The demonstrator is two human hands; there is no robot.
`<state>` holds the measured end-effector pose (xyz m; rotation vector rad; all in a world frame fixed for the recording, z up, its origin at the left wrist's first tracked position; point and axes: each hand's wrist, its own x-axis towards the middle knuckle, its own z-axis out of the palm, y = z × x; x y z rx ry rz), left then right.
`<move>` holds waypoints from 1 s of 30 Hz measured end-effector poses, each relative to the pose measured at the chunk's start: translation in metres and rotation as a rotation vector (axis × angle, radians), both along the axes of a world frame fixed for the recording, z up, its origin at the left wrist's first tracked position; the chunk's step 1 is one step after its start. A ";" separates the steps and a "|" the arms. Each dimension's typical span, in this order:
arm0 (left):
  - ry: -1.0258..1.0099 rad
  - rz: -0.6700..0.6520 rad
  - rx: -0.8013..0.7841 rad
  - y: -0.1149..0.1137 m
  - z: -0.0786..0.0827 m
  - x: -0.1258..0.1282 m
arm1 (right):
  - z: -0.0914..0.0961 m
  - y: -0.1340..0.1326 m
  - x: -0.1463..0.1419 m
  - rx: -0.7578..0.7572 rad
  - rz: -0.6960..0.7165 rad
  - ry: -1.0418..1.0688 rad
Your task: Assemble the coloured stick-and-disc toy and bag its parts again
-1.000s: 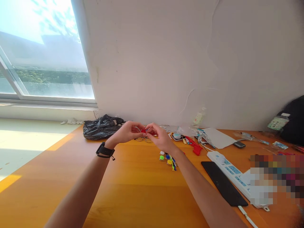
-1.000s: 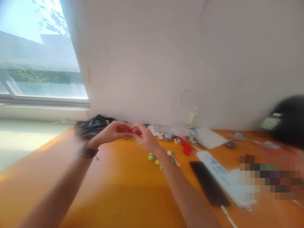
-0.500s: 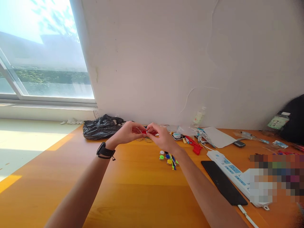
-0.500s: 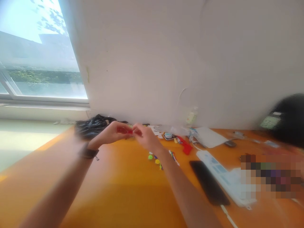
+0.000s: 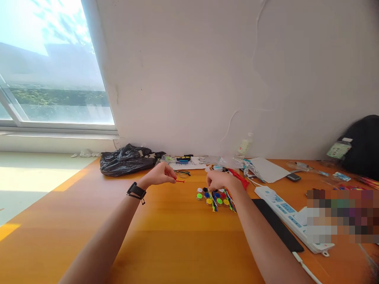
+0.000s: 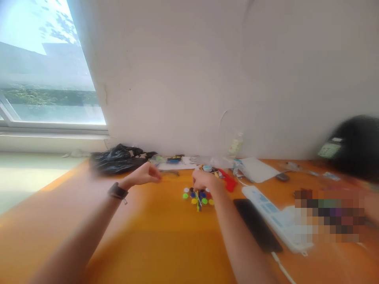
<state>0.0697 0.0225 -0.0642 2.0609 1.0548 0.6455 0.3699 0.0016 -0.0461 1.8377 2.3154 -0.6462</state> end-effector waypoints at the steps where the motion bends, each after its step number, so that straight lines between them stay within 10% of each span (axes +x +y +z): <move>1: 0.010 -0.012 -0.019 0.003 -0.008 0.002 | -0.006 0.003 0.001 -0.026 -0.016 -0.031; 10: 0.173 -0.198 -0.212 0.009 -0.040 0.002 | -0.033 0.019 0.004 -0.111 -0.004 -0.091; 30: 0.513 -0.276 -0.121 0.006 -0.016 -0.001 | -0.033 0.019 0.000 -0.104 0.023 -0.126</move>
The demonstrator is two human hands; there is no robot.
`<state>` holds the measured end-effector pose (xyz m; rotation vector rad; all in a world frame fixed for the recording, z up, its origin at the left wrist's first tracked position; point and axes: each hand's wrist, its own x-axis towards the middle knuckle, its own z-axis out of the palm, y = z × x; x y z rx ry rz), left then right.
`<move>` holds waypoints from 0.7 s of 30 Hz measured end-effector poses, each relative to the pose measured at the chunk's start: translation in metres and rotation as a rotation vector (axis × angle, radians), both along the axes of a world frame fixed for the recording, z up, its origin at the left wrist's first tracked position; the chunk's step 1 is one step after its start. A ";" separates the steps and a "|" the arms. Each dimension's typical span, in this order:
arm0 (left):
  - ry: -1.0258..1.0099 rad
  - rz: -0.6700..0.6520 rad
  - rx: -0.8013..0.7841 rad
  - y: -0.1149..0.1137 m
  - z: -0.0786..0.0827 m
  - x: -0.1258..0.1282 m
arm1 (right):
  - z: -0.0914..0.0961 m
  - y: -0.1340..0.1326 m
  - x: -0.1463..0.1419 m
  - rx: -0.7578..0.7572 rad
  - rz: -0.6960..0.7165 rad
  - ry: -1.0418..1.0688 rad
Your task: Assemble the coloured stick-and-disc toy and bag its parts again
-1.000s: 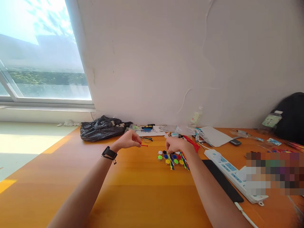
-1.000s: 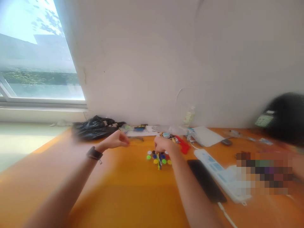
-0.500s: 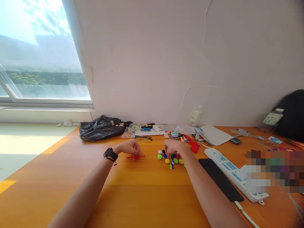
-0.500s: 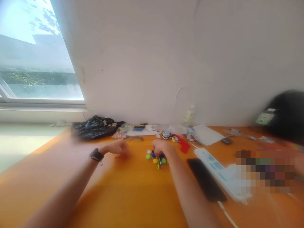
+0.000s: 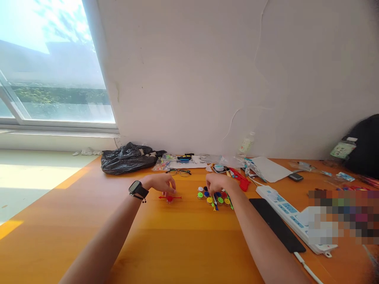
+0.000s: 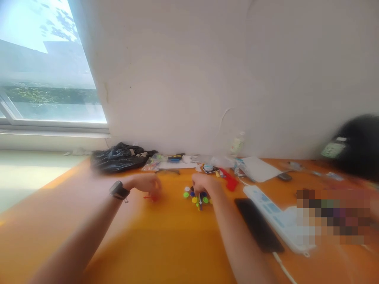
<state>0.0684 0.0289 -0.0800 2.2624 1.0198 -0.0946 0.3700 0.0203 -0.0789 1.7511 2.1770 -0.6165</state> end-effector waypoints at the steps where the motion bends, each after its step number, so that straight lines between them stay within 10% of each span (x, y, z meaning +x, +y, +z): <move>1: 0.010 0.003 0.002 -0.001 0.001 0.000 | 0.002 0.000 0.001 0.007 -0.001 0.009; 10: -0.112 -0.008 0.283 -0.016 0.005 0.028 | 0.025 -0.009 0.012 0.139 0.024 0.175; 21: -0.256 -0.085 0.450 -0.043 -0.037 0.084 | 0.044 -0.017 0.008 0.320 0.190 0.513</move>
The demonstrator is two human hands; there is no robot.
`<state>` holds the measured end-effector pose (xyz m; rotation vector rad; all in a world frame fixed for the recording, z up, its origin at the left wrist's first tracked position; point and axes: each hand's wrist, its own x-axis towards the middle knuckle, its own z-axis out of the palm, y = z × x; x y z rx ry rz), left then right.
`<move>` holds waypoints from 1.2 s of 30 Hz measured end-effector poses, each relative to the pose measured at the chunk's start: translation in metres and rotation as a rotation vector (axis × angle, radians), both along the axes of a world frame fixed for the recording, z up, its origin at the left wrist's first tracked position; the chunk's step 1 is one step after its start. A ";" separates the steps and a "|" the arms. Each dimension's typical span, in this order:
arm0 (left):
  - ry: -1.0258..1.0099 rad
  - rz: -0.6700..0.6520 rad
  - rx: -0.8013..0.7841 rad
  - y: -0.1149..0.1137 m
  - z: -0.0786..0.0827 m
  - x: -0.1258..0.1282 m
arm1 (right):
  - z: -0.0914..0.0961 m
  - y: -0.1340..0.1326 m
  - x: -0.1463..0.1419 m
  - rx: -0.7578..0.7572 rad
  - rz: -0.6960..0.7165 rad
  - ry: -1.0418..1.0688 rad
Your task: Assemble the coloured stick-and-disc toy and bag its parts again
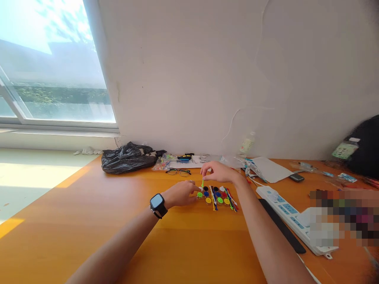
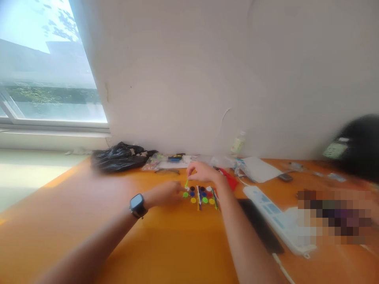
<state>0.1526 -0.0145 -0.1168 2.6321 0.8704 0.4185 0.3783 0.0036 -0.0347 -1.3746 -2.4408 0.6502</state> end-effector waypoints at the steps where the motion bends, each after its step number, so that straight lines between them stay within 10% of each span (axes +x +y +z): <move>1: 0.008 0.007 -0.006 0.000 -0.001 0.001 | 0.000 0.000 0.000 0.007 0.018 0.040; 14: -0.179 0.031 -0.147 -0.003 0.012 -0.004 | -0.009 0.003 0.002 -0.141 0.024 0.315; 21: -0.499 0.162 -0.242 0.014 0.047 -0.028 | 0.020 -0.021 -0.012 -0.187 -0.007 0.520; 36: -0.814 0.072 -0.222 -0.027 0.120 -0.044 | 0.052 -0.060 -0.061 0.246 0.068 0.583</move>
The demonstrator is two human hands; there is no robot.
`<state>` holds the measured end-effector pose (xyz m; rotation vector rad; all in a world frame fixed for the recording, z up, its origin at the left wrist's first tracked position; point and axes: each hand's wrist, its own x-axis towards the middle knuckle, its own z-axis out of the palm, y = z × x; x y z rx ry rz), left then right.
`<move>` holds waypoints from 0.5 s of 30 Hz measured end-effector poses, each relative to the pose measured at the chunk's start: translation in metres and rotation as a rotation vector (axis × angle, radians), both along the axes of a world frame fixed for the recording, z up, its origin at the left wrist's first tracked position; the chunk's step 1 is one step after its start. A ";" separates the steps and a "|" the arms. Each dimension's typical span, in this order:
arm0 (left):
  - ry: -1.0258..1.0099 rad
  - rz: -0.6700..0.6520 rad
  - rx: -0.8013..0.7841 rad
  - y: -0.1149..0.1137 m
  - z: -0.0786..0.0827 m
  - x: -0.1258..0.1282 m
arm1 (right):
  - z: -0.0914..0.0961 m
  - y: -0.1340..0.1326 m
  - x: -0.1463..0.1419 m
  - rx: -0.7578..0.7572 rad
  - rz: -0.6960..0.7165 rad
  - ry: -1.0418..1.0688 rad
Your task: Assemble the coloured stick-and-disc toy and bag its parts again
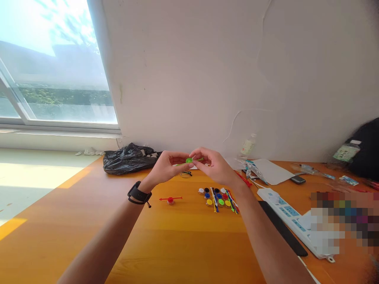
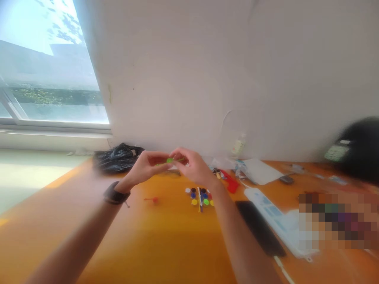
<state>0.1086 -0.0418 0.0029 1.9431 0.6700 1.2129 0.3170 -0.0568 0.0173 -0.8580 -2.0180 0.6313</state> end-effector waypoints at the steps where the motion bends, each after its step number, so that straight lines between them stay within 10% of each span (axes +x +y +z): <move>1: -0.003 0.018 0.013 0.000 0.000 0.000 | 0.001 -0.001 0.000 0.018 -0.007 0.002; 15: 0.041 0.145 0.243 -0.005 0.005 -0.005 | 0.006 -0.012 -0.009 0.243 -0.111 -0.079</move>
